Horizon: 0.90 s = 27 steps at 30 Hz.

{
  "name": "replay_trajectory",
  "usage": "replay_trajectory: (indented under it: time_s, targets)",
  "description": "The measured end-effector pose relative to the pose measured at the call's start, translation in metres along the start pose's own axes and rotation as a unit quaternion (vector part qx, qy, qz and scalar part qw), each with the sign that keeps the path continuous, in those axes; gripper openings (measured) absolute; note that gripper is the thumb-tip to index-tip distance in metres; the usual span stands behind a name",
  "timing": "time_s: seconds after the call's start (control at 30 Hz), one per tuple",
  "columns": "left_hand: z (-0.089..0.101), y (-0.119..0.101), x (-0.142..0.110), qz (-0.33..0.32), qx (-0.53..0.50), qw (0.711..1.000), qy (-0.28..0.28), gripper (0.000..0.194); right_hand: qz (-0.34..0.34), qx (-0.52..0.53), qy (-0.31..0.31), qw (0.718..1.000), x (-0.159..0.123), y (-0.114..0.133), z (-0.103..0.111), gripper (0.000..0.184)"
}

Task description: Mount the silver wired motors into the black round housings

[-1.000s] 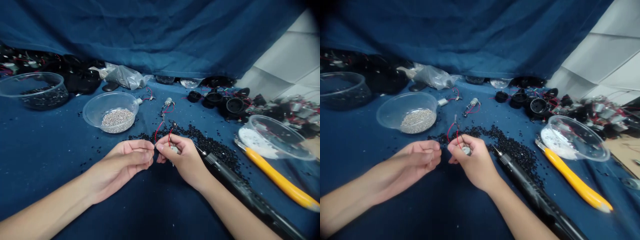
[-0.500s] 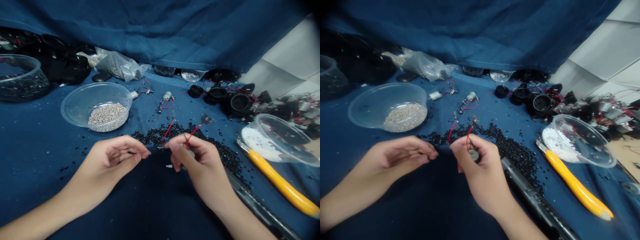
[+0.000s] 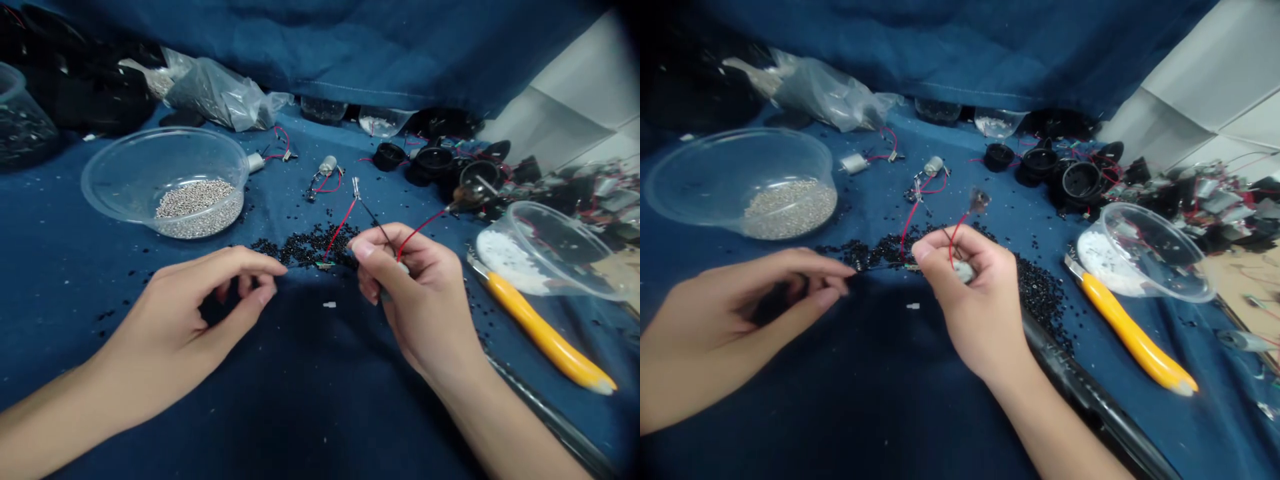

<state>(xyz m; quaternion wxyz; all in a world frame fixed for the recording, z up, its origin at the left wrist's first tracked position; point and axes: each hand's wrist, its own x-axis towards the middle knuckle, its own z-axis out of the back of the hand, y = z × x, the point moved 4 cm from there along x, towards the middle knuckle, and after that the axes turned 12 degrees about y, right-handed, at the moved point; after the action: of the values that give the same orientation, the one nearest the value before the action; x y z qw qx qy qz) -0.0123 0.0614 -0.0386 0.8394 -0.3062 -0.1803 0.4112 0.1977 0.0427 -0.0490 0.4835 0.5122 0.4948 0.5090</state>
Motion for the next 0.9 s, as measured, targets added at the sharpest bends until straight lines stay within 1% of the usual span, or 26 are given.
replay_trajectory:
  time_s: [0.07, 0.1, 0.17, 0.2, 0.23, 0.33, 0.43, 0.5, 0.57, 0.63, 0.67, 0.7, 0.77, 0.83, 0.87, 0.9]
  targets:
    - [0.005, 0.0, -0.002, 0.001, 0.022, 0.999, -0.023, 0.015, 0.03, -0.008, -0.022, 0.999, 0.0, 0.005, 0.002, 0.008]
    - [0.008, 0.0, -0.003, -0.002, 0.034, 0.999, -0.032, 0.018, 0.044, -0.008, -0.028, 0.999, -0.001, 0.007, 0.002, 0.007]
    - [0.01, -0.001, -0.003, -0.013, 0.054, 0.997, -0.049, 0.029, 0.059, -0.003, -0.03, 0.998, 0.0, 0.009, 0.002, 0.004]
    - [0.009, -0.001, -0.003, -0.018, 0.06, 0.997, -0.048, 0.034, 0.061, -0.001, -0.026, 0.998, 0.0, 0.01, 0.001, 0.006]
    - [0.007, -0.001, -0.002, -0.024, 0.063, 0.997, -0.045, 0.033, 0.059, -0.004, -0.021, 0.998, 0.001, 0.01, 0.001, 0.008]
    - [-0.001, -0.002, 0.002, -0.024, 0.059, 0.998, -0.018, 0.017, 0.054, -0.035, -0.007, 0.998, 0.004, 0.01, 0.0, 0.015]
    - [-0.004, -0.004, 0.007, -0.028, 0.061, 0.997, 0.023, 0.013, 0.047, -0.056, 0.006, 0.997, 0.007, 0.008, 0.0, 0.026]
    - [0.004, -0.008, 0.01, -0.038, 0.085, 0.995, 0.026, 0.014, 0.05, -0.066, 0.014, 0.996, 0.008, 0.008, 0.001, 0.035]
    - [0.016, -0.014, 0.013, -0.046, 0.109, 0.993, 0.025, 0.014, 0.056, -0.09, 0.021, 0.994, 0.009, 0.009, 0.002, 0.041]
    - [0.023, -0.022, 0.019, -0.05, 0.117, 0.991, 0.052, 0.013, 0.067, -0.109, 0.036, 0.991, 0.008, 0.011, 0.004, 0.044]
    - [0.022, -0.026, 0.023, -0.053, 0.117, 0.989, 0.074, 0.012, 0.072, -0.106, 0.053, 0.99, 0.008, 0.013, 0.004, 0.043]
    - [0.019, -0.03, 0.026, -0.056, 0.117, 0.986, 0.101, 0.011, 0.08, -0.098, 0.077, 0.989, 0.008, 0.014, 0.004, 0.041]
    - [0.004, -0.037, 0.034, -0.066, 0.126, 0.979, 0.147, 0.013, 0.1, -0.105, 0.126, 0.981, 0.006, 0.017, 0.002, 0.035]
    - [-0.017, -0.041, 0.04, -0.078, 0.136, 0.97, 0.184, 0.014, 0.123, -0.178, 0.163, 0.962, 0.004, 0.018, 0.0, 0.037]
    - [-0.027, -0.041, 0.042, -0.081, 0.141, 0.968, 0.191, 0.015, 0.133, -0.225, 0.174, 0.949, 0.003, 0.018, -0.001, 0.041]
    - [-0.035, -0.04, 0.044, -0.079, 0.146, 0.966, 0.198, 0.012, 0.139, -0.261, 0.18, 0.938, 0.003, 0.017, -0.002, 0.044]
